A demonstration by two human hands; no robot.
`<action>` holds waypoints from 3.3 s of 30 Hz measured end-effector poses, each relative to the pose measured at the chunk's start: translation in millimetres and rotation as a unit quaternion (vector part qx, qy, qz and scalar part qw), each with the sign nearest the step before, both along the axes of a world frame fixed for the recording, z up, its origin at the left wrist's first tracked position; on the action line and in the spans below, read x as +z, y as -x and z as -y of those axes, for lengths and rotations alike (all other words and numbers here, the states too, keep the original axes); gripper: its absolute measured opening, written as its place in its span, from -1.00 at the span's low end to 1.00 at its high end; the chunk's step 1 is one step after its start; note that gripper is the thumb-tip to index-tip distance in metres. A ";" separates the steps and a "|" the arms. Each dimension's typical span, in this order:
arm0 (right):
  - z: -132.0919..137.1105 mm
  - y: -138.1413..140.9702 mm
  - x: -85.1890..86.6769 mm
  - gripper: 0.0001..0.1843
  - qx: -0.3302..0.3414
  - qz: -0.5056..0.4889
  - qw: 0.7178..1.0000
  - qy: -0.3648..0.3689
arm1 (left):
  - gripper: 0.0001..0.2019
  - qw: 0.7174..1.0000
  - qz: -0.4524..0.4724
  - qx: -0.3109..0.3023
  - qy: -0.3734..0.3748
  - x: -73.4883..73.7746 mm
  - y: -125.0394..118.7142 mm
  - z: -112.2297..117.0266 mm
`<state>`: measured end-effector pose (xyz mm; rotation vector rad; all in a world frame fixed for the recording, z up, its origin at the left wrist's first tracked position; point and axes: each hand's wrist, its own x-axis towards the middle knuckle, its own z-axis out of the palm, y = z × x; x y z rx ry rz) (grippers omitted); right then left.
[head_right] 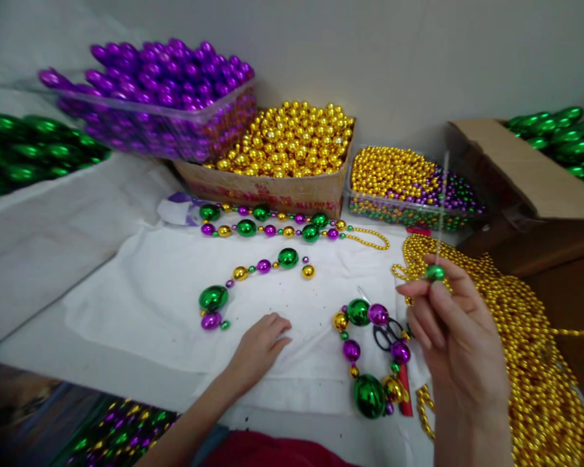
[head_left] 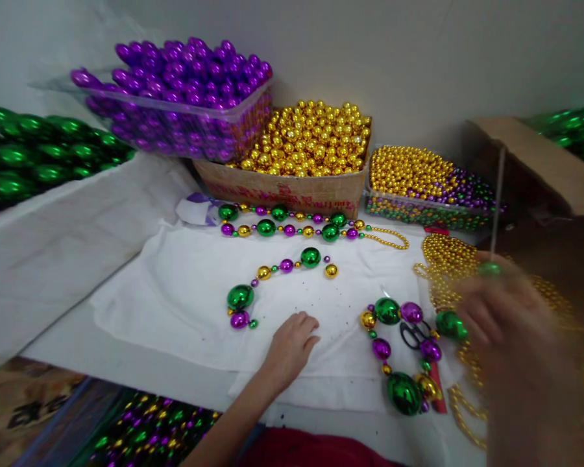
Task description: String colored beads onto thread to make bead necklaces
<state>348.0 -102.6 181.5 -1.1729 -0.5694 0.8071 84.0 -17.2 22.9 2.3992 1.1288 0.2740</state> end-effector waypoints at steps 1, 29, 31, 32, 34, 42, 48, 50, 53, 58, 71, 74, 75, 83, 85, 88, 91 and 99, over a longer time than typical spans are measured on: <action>0.1 -1.1 9.1 -0.70 -0.019 0.005 1.000 -0.012 | -0.90 1.000 -0.017 0.004 0.008 1.3 8.7 0.4; -12.2 27.8 -40.2 -0.71 0.150 -0.091 0.984 0.025 | -0.73 0.918 0.282 0.153 0.235 21.3 -72.0 -66.8; -11.8 34.6 -43.1 -0.67 0.176 -0.069 0.980 0.055 | -0.73 0.821 0.395 0.164 0.379 27.0 -57.3 -64.3; -10.5 39.3 -46.7 -0.64 0.196 -0.053 0.976 0.082 | -0.76 0.742 0.460 0.176 0.454 29.1 -50.4 -63.3; -5.4 50.3 -57.5 -0.60 0.246 0.001 0.958 0.147 | -0.81 0.580 0.560 0.204 0.555 31.1 -38.4 -62.0; 21.7 76.3 -91.3 -0.57 0.307 0.218 0.897 0.230 | -0.81 0.420 0.641 0.257 0.589 29.0 -17.2 -61.6; 23.9 71.5 -94.1 -0.63 0.328 0.273 0.872 0.240 | -0.79 0.413 0.639 0.279 0.586 32.3 -16.4 -59.9; 22.9 70.6 -96.2 -0.63 0.334 0.281 0.867 0.242 | -0.80 0.415 0.639 0.281 0.583 33.5 -16.5 -59.4; 21.2 71.1 -98.6 -0.63 0.337 0.284 0.861 0.252 | -0.80 0.421 0.636 0.286 0.580 35.6 -17.1 -58.5; 20.8 74.1 -96.2 -0.60 0.327 0.269 0.866 0.265 | -0.80 0.435 0.632 0.288 0.574 38.0 -19.7 -55.0; 20.3 85.3 -128.4 -0.58 0.262 0.220 0.909 0.239 | -0.79 0.492 0.642 0.187 0.557 26.4 -26.3 -29.1; 16.6 89.8 -131.2 -0.59 0.252 0.230 0.912 0.228 | -0.75 0.498 0.636 0.156 0.569 25.6 -29.1 -21.2; 14.3 91.8 -131.7 -0.59 0.250 0.235 0.912 0.224 | -0.75 0.500 0.632 0.146 0.574 25.6 -30.5 -17.9; -4.4 103.0 -142.0 -0.57 0.228 0.346 0.877 0.242 | -0.77 0.617 0.573 0.177 0.509 35.8 -35.8 -10.9; -5.9 102.6 -141.9 -0.53 0.247 0.369 0.863 0.242 | -0.76 0.654 0.560 0.206 0.464 39.5 -33.6 -16.3; -8.3 101.3 -134.0 -0.48 0.230 0.435 0.844 0.211 | -0.79 0.703 0.550 0.229 0.389 44.5 -31.9 -23.4; -16.4 102.7 -122.3 -0.48 0.189 0.512 0.819 0.177 | -0.82 0.736 0.550 0.238 0.315 46.9 -37.4 -27.2; -46.3 102.7 -122.7 -0.76 0.209 0.376 0.886 0.173 | -0.80 0.686 0.578 0.275 0.347 37.6 -59.4 -29.4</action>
